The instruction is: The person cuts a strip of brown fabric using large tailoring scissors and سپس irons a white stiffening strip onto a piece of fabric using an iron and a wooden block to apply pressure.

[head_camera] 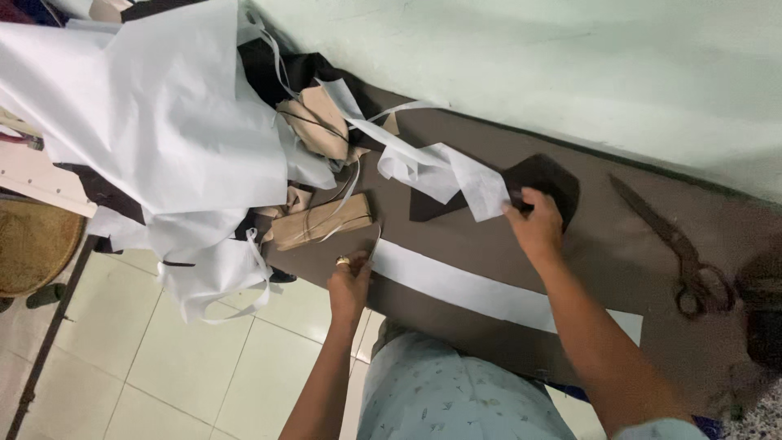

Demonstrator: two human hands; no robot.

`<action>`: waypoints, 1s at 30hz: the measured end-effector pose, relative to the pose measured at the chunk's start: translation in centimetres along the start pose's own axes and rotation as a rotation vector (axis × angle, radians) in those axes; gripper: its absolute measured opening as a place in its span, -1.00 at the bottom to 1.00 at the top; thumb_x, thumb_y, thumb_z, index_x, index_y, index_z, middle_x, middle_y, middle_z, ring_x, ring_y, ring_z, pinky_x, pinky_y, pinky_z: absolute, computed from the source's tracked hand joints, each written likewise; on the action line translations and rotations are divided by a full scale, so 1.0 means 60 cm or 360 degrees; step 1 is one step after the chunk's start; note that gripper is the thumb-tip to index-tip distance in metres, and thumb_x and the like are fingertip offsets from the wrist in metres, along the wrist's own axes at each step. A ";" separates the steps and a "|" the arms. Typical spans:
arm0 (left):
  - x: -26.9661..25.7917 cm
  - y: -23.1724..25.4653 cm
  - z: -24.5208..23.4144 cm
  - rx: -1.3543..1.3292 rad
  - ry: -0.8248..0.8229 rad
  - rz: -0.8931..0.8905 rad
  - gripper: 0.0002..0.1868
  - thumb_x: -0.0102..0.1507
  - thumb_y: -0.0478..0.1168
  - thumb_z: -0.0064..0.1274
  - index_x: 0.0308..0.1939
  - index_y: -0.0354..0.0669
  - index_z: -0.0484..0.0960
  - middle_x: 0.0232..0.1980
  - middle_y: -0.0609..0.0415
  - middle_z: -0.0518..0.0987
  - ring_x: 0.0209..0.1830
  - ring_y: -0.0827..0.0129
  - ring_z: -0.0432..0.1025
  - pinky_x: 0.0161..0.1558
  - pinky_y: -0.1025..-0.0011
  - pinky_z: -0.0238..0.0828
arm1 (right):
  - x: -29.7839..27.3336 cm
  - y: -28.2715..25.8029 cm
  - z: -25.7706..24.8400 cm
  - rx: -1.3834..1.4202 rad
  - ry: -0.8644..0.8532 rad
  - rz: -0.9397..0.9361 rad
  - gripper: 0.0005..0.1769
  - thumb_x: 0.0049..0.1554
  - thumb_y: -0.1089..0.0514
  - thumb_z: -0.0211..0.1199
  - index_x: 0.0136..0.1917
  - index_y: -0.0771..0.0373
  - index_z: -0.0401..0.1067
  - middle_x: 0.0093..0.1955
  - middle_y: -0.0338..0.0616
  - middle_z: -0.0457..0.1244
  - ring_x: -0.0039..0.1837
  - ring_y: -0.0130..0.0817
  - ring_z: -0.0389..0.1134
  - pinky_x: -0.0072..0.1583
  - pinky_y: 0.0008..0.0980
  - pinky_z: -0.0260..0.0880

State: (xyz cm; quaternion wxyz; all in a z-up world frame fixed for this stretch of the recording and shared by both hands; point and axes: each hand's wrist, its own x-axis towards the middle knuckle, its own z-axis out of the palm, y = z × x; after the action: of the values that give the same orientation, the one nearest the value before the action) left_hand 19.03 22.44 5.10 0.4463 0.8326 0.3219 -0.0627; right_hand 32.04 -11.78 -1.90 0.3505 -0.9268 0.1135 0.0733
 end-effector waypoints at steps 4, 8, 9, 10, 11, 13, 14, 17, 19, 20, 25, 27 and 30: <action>-0.023 0.014 -0.016 0.0088 -0.0034 0.0012 -0.77 0.34 -0.27 0.12 0.03 -0.32 0.68 -0.13 -0.27 0.72 -0.12 -0.05 0.66 -0.15 0.14 0.55 | -0.018 -0.061 -0.018 0.0075 0.0249 -0.0075 -0.47 0.21 -0.06 0.37 0.32 0.25 0.38 0.13 0.01 0.25 0.26 0.05 0.32 0.27 -0.01 0.37; -0.017 -0.019 0.008 0.0107 -0.0118 0.0096 -0.76 0.34 -0.30 0.13 0.08 -0.20 0.71 -0.07 -0.20 0.73 -0.04 -0.01 0.65 -0.07 0.13 0.57 | -0.024 -0.034 -0.062 0.0153 0.0587 0.0459 -0.20 0.20 -0.08 0.50 0.43 0.32 0.12 0.31 0.20 0.04 0.37 0.21 0.20 0.27 0.13 0.36; -0.019 -0.019 0.018 0.0108 -0.0125 0.0099 -0.76 0.34 -0.30 0.13 0.08 -0.20 0.71 -0.07 -0.20 0.73 -0.04 -0.01 0.65 -0.07 0.13 0.57 | -0.025 -0.016 -0.064 0.0152 0.0592 0.0465 -0.20 0.20 -0.08 0.50 0.43 0.32 0.12 0.31 0.20 0.04 0.37 0.21 0.20 0.27 0.13 0.36; -0.021 -0.019 0.029 0.0218 -0.0227 0.0107 -0.73 0.35 -0.21 0.10 0.11 -0.14 0.70 -0.02 -0.18 0.72 0.02 -0.04 0.63 -0.02 0.09 0.56 | -0.026 0.001 -0.067 0.0164 0.0488 0.0512 -0.25 0.20 -0.07 0.49 0.39 0.36 0.17 0.28 0.19 0.10 0.34 0.20 0.24 0.23 0.11 0.38; -0.023 -0.020 0.037 0.0331 -0.0324 0.0112 -0.70 0.36 -0.13 0.07 0.13 -0.08 0.70 0.03 -0.15 0.71 0.08 -0.06 0.60 0.04 0.06 0.55 | -0.028 0.018 -0.068 0.0179 0.0379 0.0558 -0.30 0.21 -0.07 0.47 0.35 0.40 0.23 0.25 0.19 0.17 0.32 0.18 0.29 0.19 0.10 0.39; -0.020 -0.019 0.073 0.0415 -0.0287 0.0350 -0.74 0.33 -0.19 0.11 0.08 -0.07 0.72 0.00 -0.11 0.70 0.05 -0.03 0.60 0.04 0.08 0.57 | 0.011 0.122 -0.043 0.0262 0.0263 0.0476 -0.57 0.21 -0.05 0.43 0.06 0.25 0.30 -0.10 -0.06 0.14 -0.05 -0.08 0.24 -0.09 -0.11 0.25; -0.020 -0.020 0.090 0.0495 -0.0246 0.0587 -0.77 0.30 -0.26 0.14 0.03 -0.07 0.74 -0.03 -0.06 0.68 0.02 -0.01 0.61 0.03 0.10 0.58 | 0.030 0.173 -0.030 0.0343 0.0146 0.0391 -0.68 0.22 -0.04 0.39 -0.24 0.09 0.37 -0.44 -0.30 0.10 -0.41 -0.35 0.20 -0.38 -0.32 0.10; -0.030 0.009 0.102 0.0618 -0.0196 0.1001 -0.83 0.27 -0.29 0.19 -0.06 -0.15 0.72 -0.10 -0.04 0.63 -0.08 0.13 0.60 -0.05 0.30 0.57 | -0.027 0.237 -0.130 -0.0096 0.0304 -0.0025 -0.76 0.18 0.05 0.39 0.02 0.15 0.42 -0.09 -0.10 0.17 -0.07 -0.16 0.25 -0.11 -0.22 0.23; -0.003 -0.019 0.133 0.0538 -0.0255 0.1219 -0.74 0.26 -0.30 0.14 0.03 -0.17 0.68 -0.02 -0.09 0.56 0.00 0.00 0.50 0.03 0.17 0.48 | -0.083 0.284 -0.204 -0.0429 0.0416 -0.0321 -0.63 0.15 0.13 0.39 0.21 0.20 0.46 0.17 0.05 0.21 0.18 -0.02 0.29 0.09 -0.13 0.32; 0.009 -0.033 0.150 0.0452 -0.0307 0.1427 -0.65 0.24 -0.31 0.09 0.13 -0.18 0.63 0.07 -0.15 0.49 0.08 -0.13 0.40 0.11 0.04 0.40 | -0.114 0.308 -0.242 -0.0765 0.0509 -0.0627 -0.43 0.12 0.21 0.38 0.41 0.25 0.50 0.43 0.21 0.26 0.42 0.13 0.32 0.29 -0.03 0.41; 0.015 -0.023 0.186 0.0931 -0.0531 0.1572 -0.41 0.15 -0.14 0.30 0.27 0.04 0.55 0.31 -0.13 0.36 0.22 -0.06 0.28 0.16 0.02 0.30 | -0.237 0.316 -0.318 0.1039 0.0815 0.0372 -0.83 0.42 0.21 0.24 0.26 0.19 0.34 0.06 -0.14 0.28 0.04 -0.35 0.41 0.06 -0.43 0.50; 0.016 -0.010 0.195 0.1098 -0.0650 0.1516 -0.36 0.15 -0.08 0.30 0.32 0.10 0.52 0.37 -0.13 0.31 0.29 -0.07 0.23 0.18 0.02 0.25 | -0.286 0.362 -0.334 0.0715 0.0972 0.0369 -0.67 0.47 0.13 0.32 0.43 0.24 0.41 0.23 -0.11 0.32 0.22 -0.36 0.37 0.24 -0.33 0.44; 0.021 0.004 0.208 0.1317 -0.0652 0.1604 -0.42 0.11 0.01 0.36 0.15 -0.05 0.56 0.20 -0.09 0.46 0.15 -0.02 0.31 0.04 0.03 0.29 | -0.344 0.397 -0.353 0.0522 0.0771 0.0074 -0.40 0.37 0.60 0.13 0.59 0.49 0.04 0.69 0.19 -0.20 0.68 0.09 -0.08 0.28 0.04 0.32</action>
State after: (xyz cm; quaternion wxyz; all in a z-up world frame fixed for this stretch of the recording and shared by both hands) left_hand 22.44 13.19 -2.63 0.1180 0.9542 -0.2465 -0.1214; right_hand 7.10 -39.96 3.26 0.4565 -0.8454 0.2255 -0.1613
